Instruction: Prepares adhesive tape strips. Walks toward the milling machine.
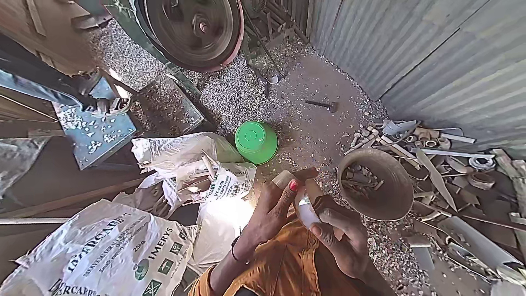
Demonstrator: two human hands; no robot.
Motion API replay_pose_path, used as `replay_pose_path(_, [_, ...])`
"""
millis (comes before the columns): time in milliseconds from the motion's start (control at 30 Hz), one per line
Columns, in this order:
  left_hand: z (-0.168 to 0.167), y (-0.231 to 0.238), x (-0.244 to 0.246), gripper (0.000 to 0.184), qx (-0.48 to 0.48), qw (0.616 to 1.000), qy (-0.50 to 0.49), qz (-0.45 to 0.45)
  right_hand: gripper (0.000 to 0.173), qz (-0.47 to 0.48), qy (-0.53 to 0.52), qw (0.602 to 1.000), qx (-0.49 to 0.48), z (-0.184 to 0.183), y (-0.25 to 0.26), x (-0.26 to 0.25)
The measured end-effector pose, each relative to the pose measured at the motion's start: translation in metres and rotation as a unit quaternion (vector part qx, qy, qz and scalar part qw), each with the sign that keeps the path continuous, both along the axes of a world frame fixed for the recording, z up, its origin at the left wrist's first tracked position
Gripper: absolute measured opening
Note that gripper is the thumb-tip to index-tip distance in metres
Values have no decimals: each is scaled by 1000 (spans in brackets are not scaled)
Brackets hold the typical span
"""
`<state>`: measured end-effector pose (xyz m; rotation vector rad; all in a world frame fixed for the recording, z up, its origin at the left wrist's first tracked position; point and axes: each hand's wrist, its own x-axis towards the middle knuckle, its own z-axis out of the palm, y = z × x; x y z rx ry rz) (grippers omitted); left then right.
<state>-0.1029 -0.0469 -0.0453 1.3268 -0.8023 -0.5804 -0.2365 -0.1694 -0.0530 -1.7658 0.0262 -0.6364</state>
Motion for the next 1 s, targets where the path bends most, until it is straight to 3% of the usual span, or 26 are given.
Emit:
replay_pose_path(233, [1, -1, -7, 51, 56, 983, -174, 20, 38, -54, 68, 996, 12, 3, 3, 11])
replay_pose_path(400, [-6, -5, -7, 58, 30, 978, -202, 39, 31, -14, 77, 997, 29, 6, 1, 10])
replay_pose_path(500, [-9, -4, -4, 58, 29, 969, -241, 37, 30, 59, 117, 983, 129, 9, -1, 9])
replay_pose_path(633, [-11, 0, -8, 47, 62, 955, -284, 55, 22, 160, 212, 919, 291, 18, -10, 7])
replay_pose_path(700, [-9, -1, -11, 54, 79, 963, -232, 113, 28, 173, 219, 913, 297, 25, -10, 8])
replay_pose_path(767, [-4, -3, -11, 56, 67, 972, -178, 138, 33, 146, 205, 934, 255, 29, -4, 8])
replay_pose_path(900, [0, -6, -10, 49, 5, 991, -78, 111, 45, 94, 175, 969, 149, 25, 3, 8])
replay_pose_path(967, [2, -8, -10, 42, -32, 988, 79, 128, 48, 74, 142, 986, 51, 21, 6, 5])
replay_pose_path(1000, [4, -12, -7, 43, -47, 965, 200, 166, 48, 68, 118, 990, -31, 18, 9, 4])
